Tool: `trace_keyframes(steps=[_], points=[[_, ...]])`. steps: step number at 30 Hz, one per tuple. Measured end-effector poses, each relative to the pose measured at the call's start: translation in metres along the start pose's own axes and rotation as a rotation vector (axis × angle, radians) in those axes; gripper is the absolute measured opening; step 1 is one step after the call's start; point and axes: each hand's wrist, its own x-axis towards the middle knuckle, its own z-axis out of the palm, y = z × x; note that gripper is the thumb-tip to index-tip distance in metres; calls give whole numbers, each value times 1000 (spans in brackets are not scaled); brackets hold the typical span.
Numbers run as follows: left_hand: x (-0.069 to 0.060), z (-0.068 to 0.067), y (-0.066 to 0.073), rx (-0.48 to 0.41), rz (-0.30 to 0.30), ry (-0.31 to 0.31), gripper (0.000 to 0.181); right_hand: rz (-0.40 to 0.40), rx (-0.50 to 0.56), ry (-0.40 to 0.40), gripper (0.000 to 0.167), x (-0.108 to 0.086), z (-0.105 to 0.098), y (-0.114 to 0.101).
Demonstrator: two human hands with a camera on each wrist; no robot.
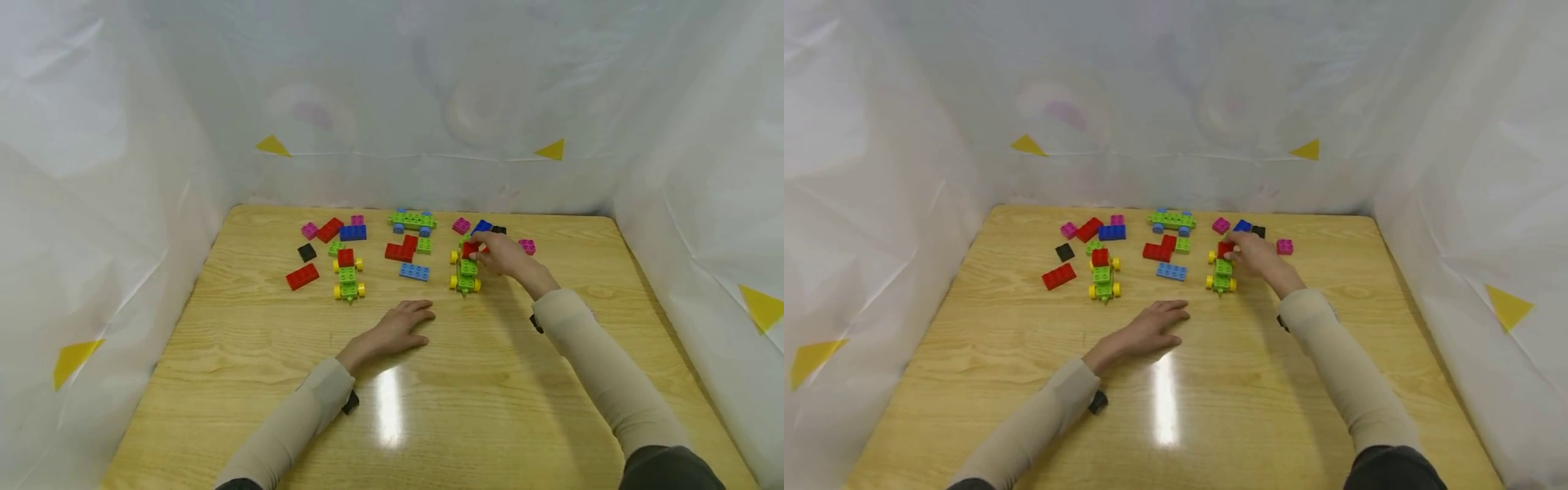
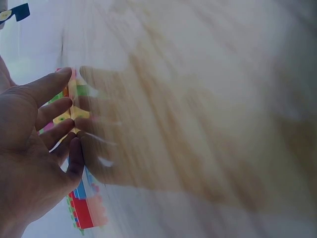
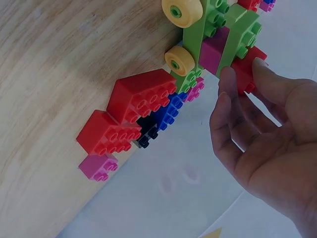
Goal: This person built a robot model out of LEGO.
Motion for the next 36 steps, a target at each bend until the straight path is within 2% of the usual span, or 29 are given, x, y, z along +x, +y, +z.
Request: trace_keyframes(steps=[6,15,20,22,24,27,29,32,36], points=[[-1,-3,-1,4,-5,-5,52,25,-6,3,36,2,1,-3],[0,-1,-3,-3,3,-7,52,9,24,31,38,-3,3,-3],[0,-1,-3,0,-3,-2,52,-4,5,49,44,-5,4,-3],[0,0,-3,3,-5,-5,52,-24,-39,95,46,-7,6,-5],[-1,0,-2,2,-8,-10,52,-66,-98,181,46,-8,9,-11],[-2,1,-2,-2,-17,-17,52,-161,-153,335,40,-10,17,-28],[-3,0,-2,1,-18,-12,51,-232,-153,395,36,-10,23,-43],[-3,-1,-2,9,-8,2,50,-290,-132,374,34,-8,35,-64],[-2,-1,-3,7,17,13,52,-270,-119,263,36,-4,54,-82]])
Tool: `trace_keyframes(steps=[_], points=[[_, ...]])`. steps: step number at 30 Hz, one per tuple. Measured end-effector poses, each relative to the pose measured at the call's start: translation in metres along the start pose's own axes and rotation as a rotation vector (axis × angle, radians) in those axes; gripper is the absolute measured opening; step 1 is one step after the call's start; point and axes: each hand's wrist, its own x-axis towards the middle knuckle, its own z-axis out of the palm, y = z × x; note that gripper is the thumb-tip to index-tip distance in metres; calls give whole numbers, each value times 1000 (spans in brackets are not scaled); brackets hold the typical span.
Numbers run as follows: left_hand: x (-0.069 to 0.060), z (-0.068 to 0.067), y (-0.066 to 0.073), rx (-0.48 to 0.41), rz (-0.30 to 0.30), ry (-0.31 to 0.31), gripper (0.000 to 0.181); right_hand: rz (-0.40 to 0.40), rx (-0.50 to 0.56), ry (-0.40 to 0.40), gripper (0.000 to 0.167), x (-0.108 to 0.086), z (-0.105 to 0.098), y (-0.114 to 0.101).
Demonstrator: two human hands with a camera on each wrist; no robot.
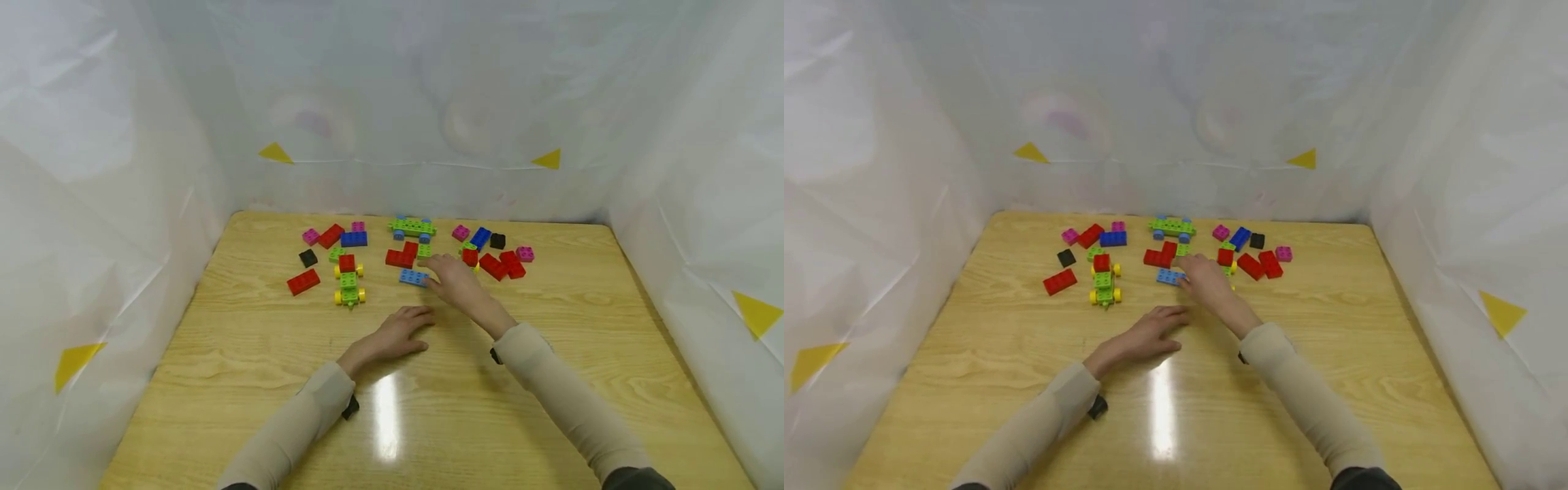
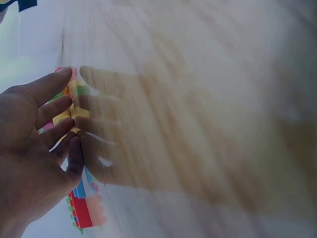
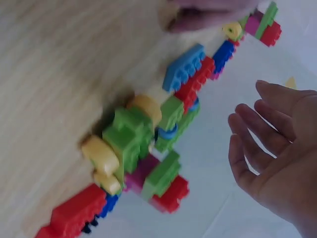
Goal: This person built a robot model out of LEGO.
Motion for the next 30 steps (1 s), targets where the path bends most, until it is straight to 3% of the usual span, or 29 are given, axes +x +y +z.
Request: trace_keyframes(steps=[5,19,30], points=[[0,-2,1,11,-2,4,53,50,-11,-75,37,4,21,-5],[2,2,2,8,-13,-1,52,178,-182,-93,31,16,44,3],[1,1,1,9,-5,15,51,240,-89,-130,25,22,46,3]])
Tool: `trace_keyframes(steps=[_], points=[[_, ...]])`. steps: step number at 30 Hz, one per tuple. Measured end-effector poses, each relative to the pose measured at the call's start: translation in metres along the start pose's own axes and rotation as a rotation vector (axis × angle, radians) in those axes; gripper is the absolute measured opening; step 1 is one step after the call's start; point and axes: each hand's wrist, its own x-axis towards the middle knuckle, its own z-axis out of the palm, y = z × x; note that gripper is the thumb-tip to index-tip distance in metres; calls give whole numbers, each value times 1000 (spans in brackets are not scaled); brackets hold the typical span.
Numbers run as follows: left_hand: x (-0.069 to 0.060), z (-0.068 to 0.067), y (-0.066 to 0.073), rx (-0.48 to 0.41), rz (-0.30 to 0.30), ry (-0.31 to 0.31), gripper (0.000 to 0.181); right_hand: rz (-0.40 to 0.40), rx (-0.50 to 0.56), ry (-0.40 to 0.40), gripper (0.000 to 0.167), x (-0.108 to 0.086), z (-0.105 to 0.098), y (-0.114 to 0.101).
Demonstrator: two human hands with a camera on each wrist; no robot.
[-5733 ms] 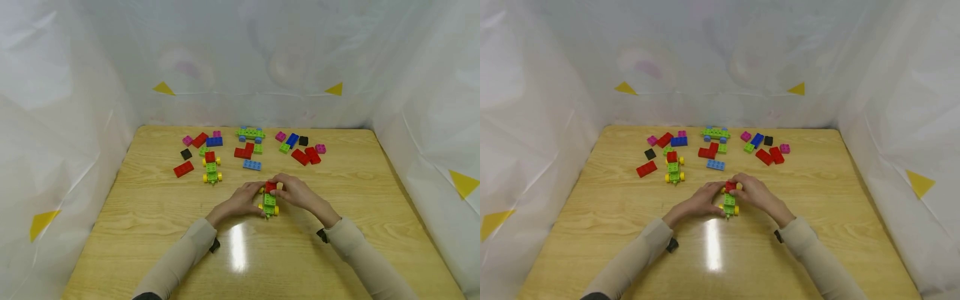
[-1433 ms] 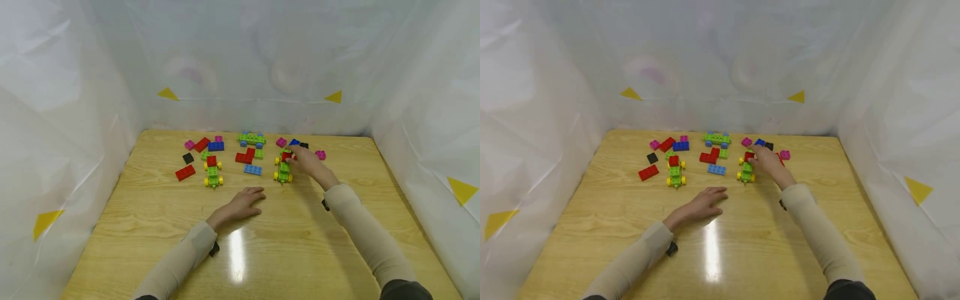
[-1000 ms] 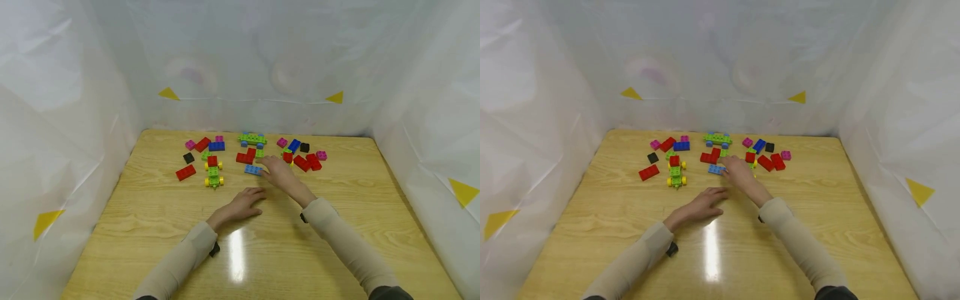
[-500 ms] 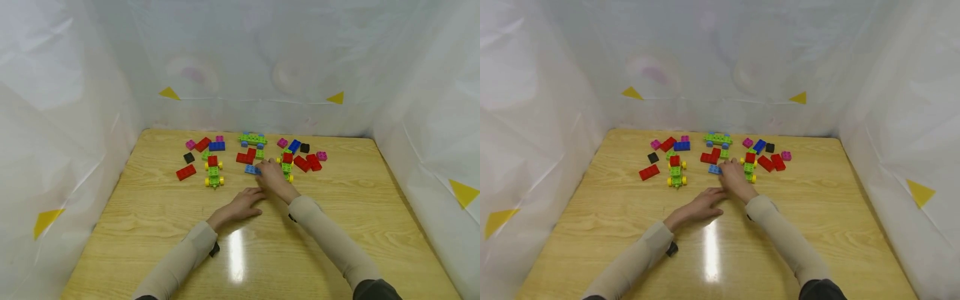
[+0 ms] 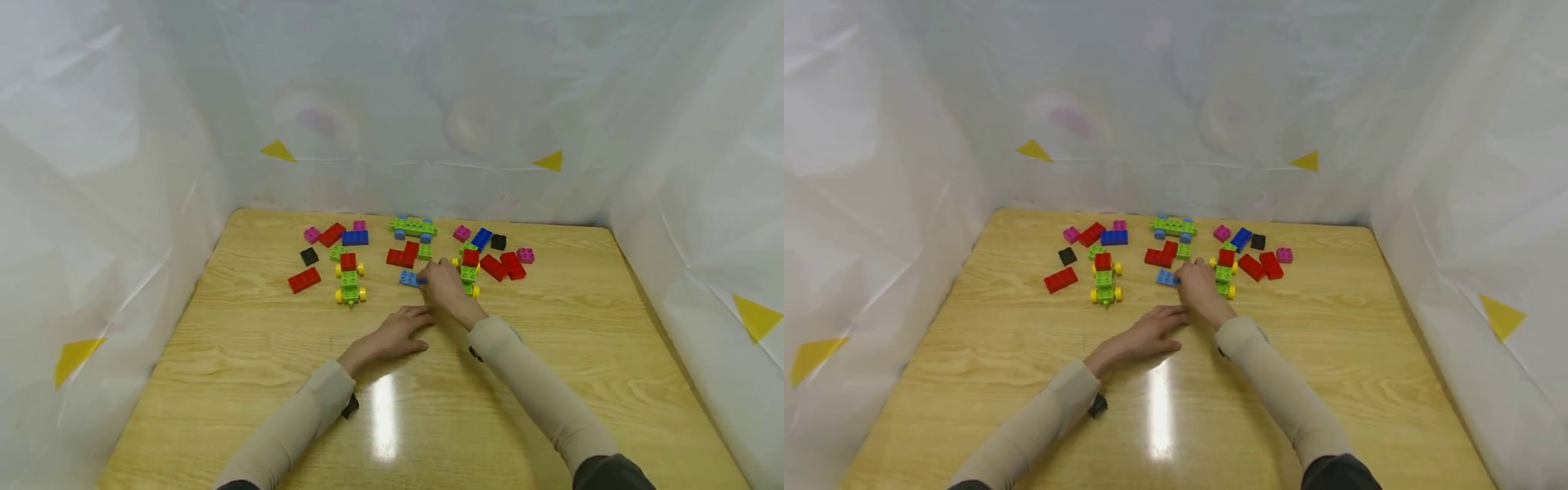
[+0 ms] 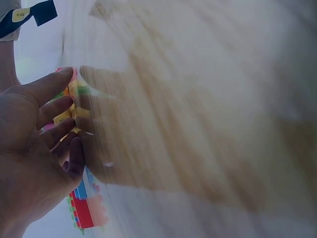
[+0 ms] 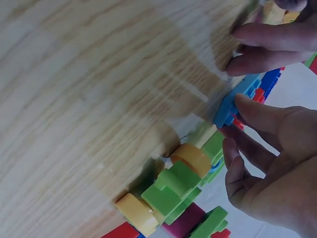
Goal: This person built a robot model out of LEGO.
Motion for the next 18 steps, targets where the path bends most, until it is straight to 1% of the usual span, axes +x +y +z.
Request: trace_keyframes(steps=[3,6,10,13,14,16,18], points=[[1,2,0,12,-20,-12,51,-11,14,-16,25,-2,-1,-1],[4,1,0,16,-28,-14,51,-20,7,-27,25,-5,-4,-1],[5,-1,1,3,-8,-13,51,-10,8,-37,26,-10,-4,0],[3,-4,0,-36,3,1,48,-12,37,-51,28,-13,-2,0],[2,-5,-1,-52,2,15,45,-19,47,-51,28,-14,-1,0],[-1,-9,-2,-73,-1,66,39,-48,44,-38,27,-17,1,-1],[-3,-14,-3,-91,-14,166,34,-90,26,-5,25,-21,3,-1]])
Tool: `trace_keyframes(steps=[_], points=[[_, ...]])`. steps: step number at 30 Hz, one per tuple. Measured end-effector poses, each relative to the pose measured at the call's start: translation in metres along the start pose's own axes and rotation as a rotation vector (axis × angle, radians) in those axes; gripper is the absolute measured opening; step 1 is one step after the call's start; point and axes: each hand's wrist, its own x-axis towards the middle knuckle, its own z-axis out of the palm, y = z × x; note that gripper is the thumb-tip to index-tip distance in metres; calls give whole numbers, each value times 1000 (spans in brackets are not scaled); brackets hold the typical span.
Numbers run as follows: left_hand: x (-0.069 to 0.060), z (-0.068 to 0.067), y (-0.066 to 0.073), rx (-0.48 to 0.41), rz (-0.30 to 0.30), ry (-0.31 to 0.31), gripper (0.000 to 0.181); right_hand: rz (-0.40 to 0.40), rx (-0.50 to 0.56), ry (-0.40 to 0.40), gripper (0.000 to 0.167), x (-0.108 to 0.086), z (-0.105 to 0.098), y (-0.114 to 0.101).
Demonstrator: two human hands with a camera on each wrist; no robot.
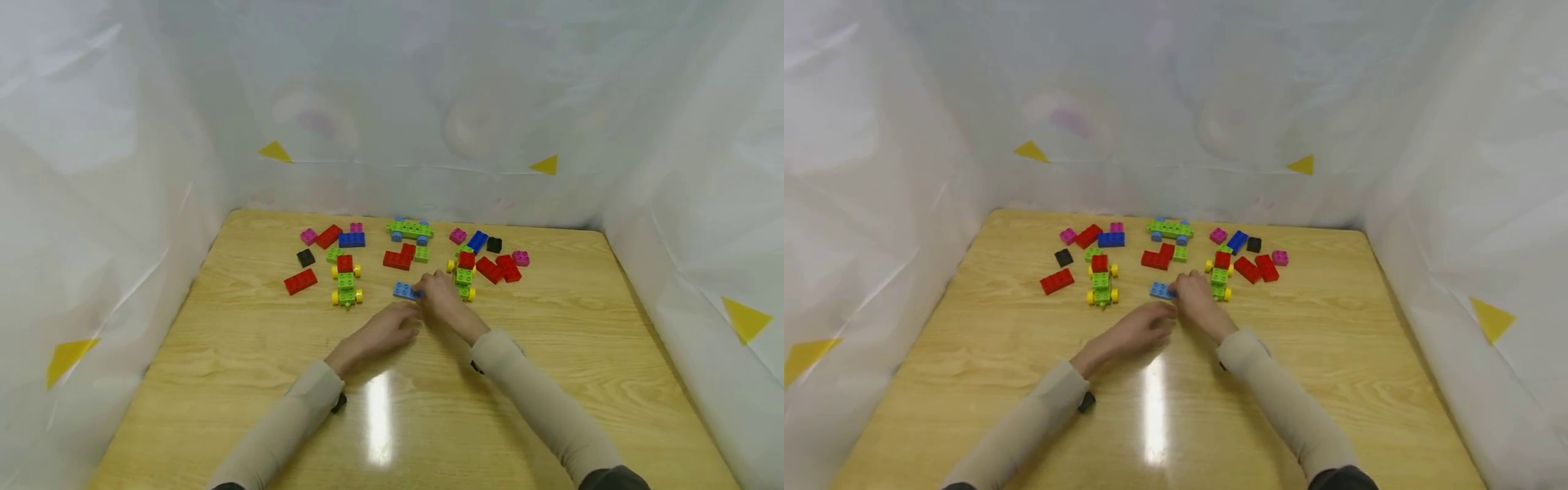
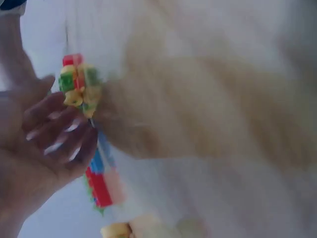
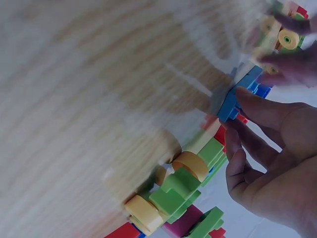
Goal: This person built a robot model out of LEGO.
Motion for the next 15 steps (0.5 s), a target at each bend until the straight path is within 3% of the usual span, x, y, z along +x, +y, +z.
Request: trace_keyframes(steps=[3,5,7,9,12,15], points=[[-4,-9,-1,10,-67,167,32,-53,-15,53,23,-4,4,0],[-6,-13,-1,15,-122,235,36,-75,6,68,23,-8,6,0],[-7,-16,-2,33,-178,229,43,-81,32,61,24,-11,7,0],[-9,-18,-3,50,-209,171,51,-85,55,45,24,-15,7,0],[-11,-19,-3,59,-239,84,61,-96,65,24,24,-21,8,-2],[-12,-19,-4,72,-249,54,64,-118,74,18,25,-26,9,-4]])
